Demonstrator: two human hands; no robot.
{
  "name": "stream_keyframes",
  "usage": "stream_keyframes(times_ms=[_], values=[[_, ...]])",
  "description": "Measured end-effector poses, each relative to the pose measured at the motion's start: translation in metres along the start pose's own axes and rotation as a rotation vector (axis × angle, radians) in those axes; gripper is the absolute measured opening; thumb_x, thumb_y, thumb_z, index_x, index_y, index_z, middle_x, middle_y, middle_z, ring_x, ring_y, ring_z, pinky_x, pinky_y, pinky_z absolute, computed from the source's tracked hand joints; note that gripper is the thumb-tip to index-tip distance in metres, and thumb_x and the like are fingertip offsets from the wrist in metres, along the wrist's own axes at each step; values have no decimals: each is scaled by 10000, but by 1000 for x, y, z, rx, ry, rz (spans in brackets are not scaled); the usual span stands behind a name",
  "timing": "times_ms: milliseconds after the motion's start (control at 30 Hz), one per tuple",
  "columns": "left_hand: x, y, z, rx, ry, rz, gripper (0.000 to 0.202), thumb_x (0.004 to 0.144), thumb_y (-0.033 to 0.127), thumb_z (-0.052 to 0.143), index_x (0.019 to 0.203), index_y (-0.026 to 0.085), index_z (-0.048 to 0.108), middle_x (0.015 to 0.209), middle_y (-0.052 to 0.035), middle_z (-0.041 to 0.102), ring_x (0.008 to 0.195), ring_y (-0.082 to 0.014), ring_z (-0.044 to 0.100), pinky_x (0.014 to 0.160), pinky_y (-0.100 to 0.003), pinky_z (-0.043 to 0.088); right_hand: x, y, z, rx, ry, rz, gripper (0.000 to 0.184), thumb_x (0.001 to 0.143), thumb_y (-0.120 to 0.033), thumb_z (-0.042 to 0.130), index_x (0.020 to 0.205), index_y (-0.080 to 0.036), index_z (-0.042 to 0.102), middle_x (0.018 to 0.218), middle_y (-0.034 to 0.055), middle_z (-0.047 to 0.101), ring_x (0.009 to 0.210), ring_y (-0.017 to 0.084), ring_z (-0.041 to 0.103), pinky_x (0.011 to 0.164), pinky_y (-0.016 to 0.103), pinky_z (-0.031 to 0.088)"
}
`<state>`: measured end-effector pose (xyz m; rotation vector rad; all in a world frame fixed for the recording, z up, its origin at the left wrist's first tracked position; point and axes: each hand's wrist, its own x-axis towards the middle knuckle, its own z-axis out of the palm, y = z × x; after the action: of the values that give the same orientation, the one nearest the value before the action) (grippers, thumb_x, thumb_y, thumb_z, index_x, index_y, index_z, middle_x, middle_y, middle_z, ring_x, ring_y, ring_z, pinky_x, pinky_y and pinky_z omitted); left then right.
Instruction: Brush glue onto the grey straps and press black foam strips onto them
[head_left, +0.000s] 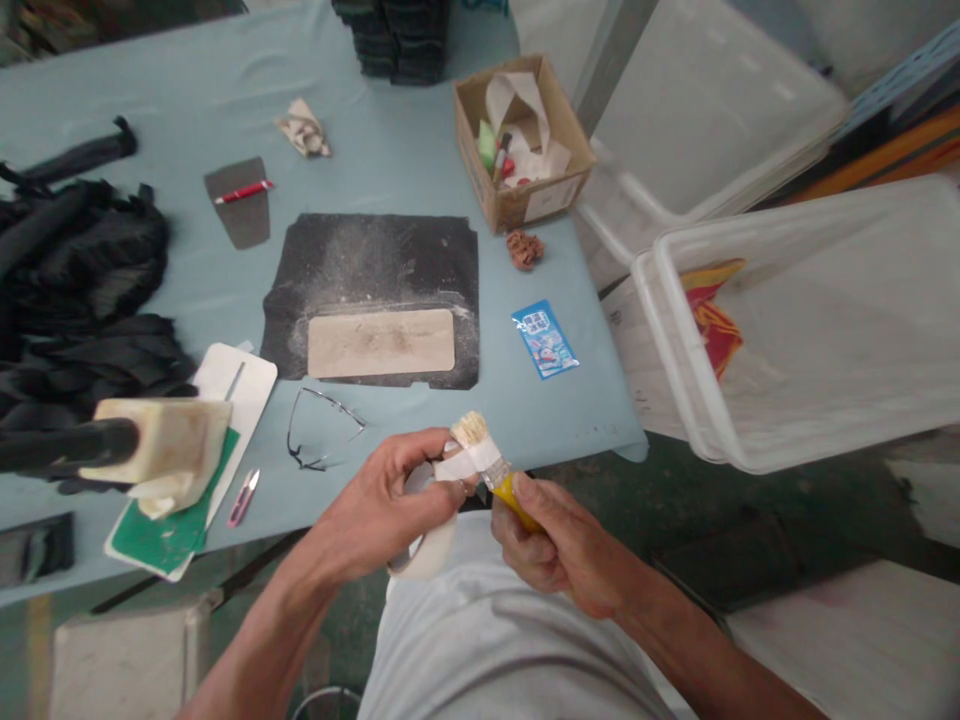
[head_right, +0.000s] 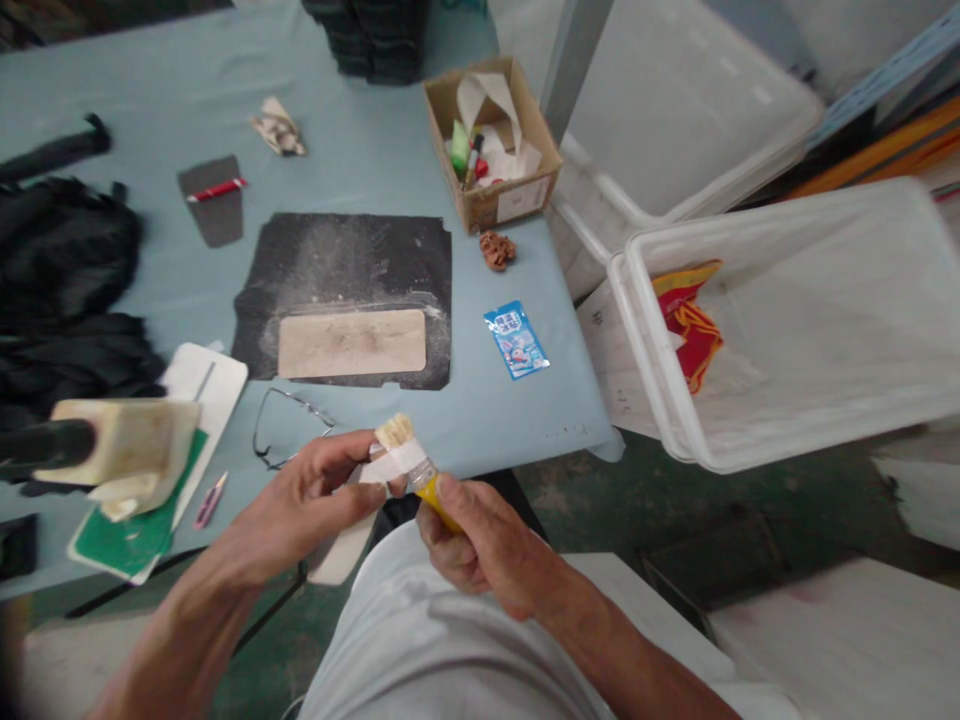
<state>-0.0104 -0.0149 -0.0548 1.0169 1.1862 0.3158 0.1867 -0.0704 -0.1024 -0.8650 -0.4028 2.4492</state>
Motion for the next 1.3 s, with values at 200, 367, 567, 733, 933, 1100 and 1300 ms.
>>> stream_keyframes(times_ms=[200, 367, 567, 733, 933, 1100, 1300], values=[[-2, 2, 0, -11, 42, -23, 133, 777, 319, 632, 800, 191, 659, 746, 17, 567, 696, -135, 477, 625, -243, 385, 1, -2, 2, -71, 53, 10, 620, 919, -796, 532, 713, -217, 448, 512, -134, 202, 402, 45, 95, 347, 192, 93], [-3, -4, 3, -160, 54, -43, 175, 765, 368, 653, 798, 198, 628, 678, 28, 504, 621, -124, 417, 543, -238, 329, 1, -8, 8, -205, 125, -49, 607, 928, -799, 504, 762, -216, 475, 543, -120, 228, 427, 57, 127, 384, 213, 112], [3, -5, 11, -171, 131, -70, 175, 742, 373, 648, 758, 209, 588, 645, 36, 479, 568, -115, 376, 524, -254, 308, 2, -7, 3, -497, 278, -112, 593, 1018, -740, 355, 778, -213, 484, 563, -86, 267, 483, 90, 211, 464, 245, 192], [13, -5, 19, -85, 198, -61, 176, 739, 373, 628, 744, 204, 580, 620, 45, 449, 567, -115, 379, 527, -249, 298, 10, -6, -2, -909, 456, -291, 567, 1056, -635, 262, 709, -227, 446, 615, -15, 434, 576, 141, 412, 580, 284, 304], [24, -13, 27, 16, 301, 2, 139, 774, 317, 596, 718, 190, 594, 655, 42, 470, 632, -122, 409, 582, -252, 333, 20, -2, -4, -1409, 621, -270, 438, 1086, -409, 222, 824, -218, 515, 631, 41, 606, 554, 186, 556, 597, 313, 273], [29, -12, 29, 74, 346, 56, 247, 847, 391, 602, 694, 198, 601, 664, 20, 529, 671, -151, 465, 626, -272, 374, 22, 1, -8, -1653, 695, -285, 406, 1100, -328, 272, 868, -192, 576, 644, 69, 680, 536, 186, 610, 569, 312, 237], [31, -10, 29, 67, 369, 96, 397, 850, 517, 699, 655, 192, 581, 638, 30, 460, 635, -133, 402, 583, -265, 336, 23, 2, -13, -1736, 758, -428, 410, 1104, -326, 295, 833, -191, 571, 646, 85, 682, 548, 193, 620, 554, 323, 230]])
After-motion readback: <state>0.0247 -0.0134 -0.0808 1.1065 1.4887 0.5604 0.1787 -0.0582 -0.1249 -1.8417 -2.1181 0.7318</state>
